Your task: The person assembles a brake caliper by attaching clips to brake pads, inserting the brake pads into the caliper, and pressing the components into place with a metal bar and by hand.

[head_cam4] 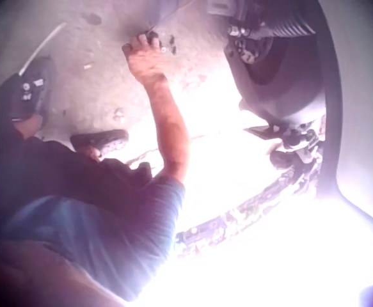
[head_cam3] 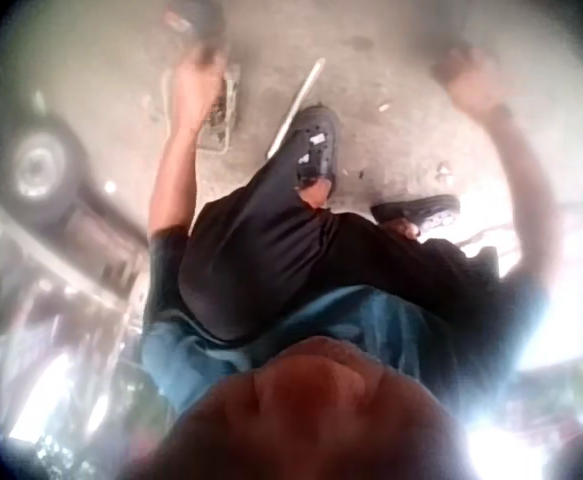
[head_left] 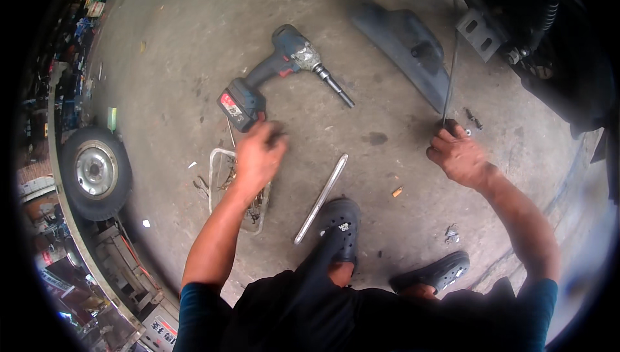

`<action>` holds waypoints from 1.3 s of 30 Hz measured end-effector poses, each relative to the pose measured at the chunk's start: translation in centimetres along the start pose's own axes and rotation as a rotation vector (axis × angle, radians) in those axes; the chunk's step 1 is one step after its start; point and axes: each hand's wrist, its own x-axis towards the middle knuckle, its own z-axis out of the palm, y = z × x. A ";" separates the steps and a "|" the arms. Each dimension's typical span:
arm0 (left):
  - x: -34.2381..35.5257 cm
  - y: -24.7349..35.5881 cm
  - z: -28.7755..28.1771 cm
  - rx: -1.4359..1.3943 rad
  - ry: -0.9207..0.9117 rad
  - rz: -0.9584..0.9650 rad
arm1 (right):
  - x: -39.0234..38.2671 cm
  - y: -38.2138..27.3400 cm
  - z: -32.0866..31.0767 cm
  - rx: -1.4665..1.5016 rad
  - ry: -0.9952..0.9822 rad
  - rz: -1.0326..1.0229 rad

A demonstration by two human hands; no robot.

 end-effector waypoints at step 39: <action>4.9 -0.2 11.8 0.347 0.170 0.185 | -0.9 -16.5 5.9 0.757 0.293 0.054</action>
